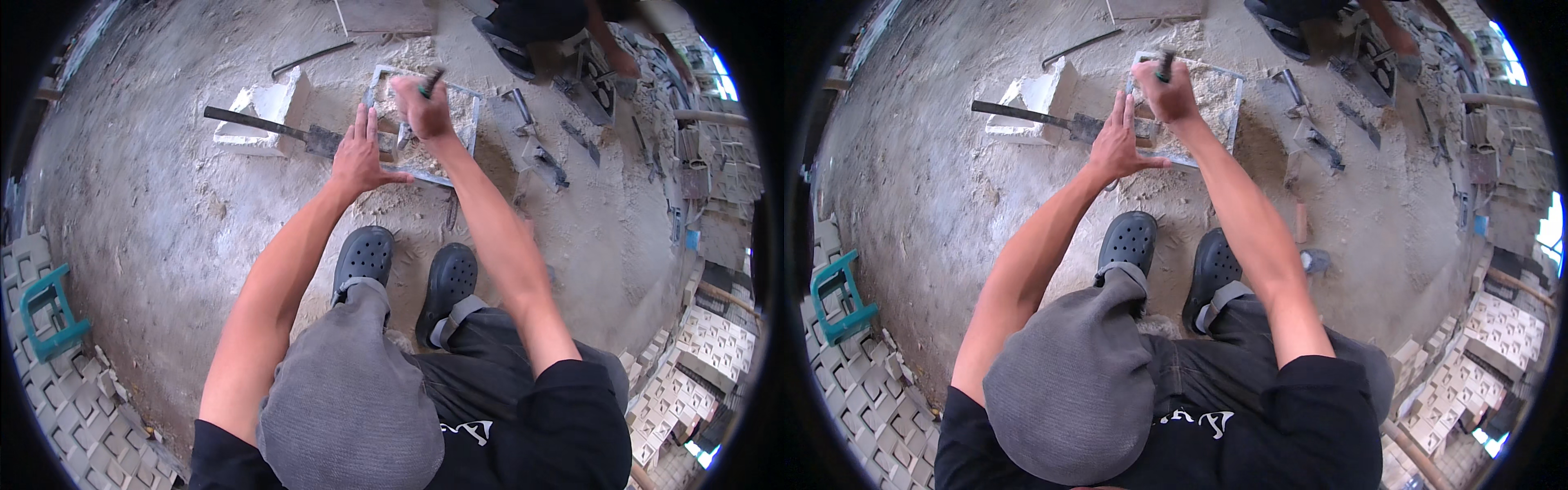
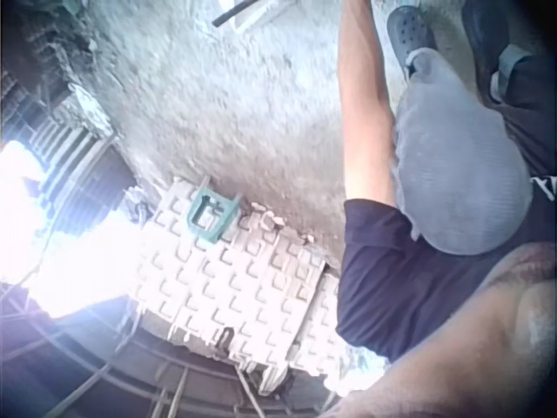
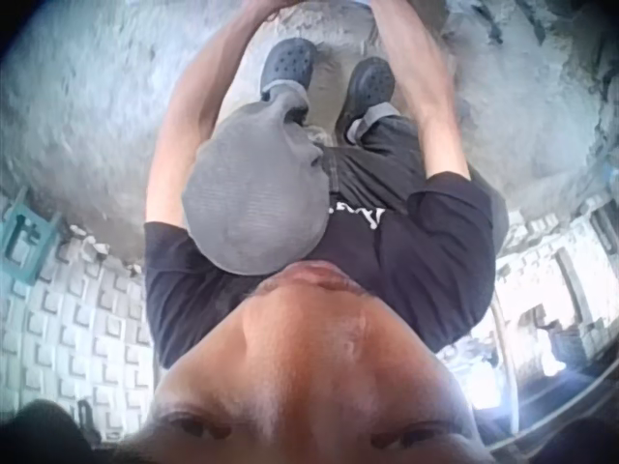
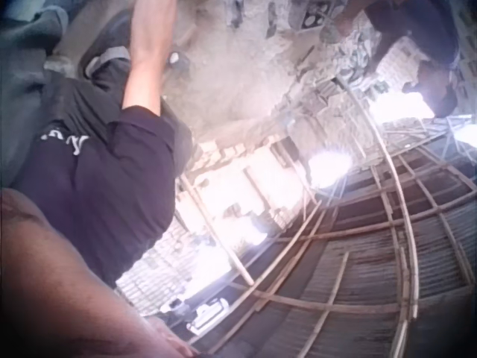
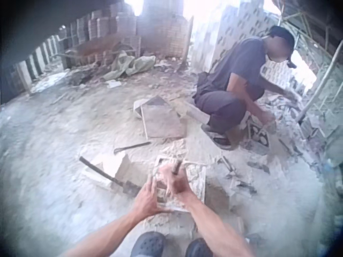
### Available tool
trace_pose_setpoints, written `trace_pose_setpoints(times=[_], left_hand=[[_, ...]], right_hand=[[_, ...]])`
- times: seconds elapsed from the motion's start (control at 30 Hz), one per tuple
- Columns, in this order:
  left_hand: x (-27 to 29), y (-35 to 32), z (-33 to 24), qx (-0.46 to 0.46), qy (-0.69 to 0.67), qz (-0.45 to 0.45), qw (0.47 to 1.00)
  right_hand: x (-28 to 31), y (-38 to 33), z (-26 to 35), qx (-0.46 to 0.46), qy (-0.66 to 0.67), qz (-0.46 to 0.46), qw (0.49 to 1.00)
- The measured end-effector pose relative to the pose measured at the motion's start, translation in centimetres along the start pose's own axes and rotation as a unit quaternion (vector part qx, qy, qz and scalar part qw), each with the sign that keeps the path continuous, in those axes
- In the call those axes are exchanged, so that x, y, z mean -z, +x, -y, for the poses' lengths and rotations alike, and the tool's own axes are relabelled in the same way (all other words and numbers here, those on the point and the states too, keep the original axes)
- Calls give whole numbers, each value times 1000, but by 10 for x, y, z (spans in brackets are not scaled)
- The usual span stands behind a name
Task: The person prepares a ventilation block mold by placing stone pieces inside and then filling the gaps with a dry mixture using a small tool.
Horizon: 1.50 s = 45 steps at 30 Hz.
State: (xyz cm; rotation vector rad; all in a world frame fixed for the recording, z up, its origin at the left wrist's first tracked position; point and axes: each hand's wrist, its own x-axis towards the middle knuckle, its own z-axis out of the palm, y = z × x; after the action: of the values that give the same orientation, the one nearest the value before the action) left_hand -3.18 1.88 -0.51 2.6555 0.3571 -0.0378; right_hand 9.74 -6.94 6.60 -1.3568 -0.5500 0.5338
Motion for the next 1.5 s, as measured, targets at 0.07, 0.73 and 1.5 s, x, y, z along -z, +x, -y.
trace_pose_setpoints(times=[0.07,0.73,1.5], left_hand=[[1,0,-3,-6,-16,41,999],[7,21,26,-91,-40,207,973],[23,-4,21,-78,82,122,986]], right_hand=[[13,-9,7,50,31,-19,998],[21,-7,85,-104,-451,250,850],[30,2,45,87,31,116,989]])
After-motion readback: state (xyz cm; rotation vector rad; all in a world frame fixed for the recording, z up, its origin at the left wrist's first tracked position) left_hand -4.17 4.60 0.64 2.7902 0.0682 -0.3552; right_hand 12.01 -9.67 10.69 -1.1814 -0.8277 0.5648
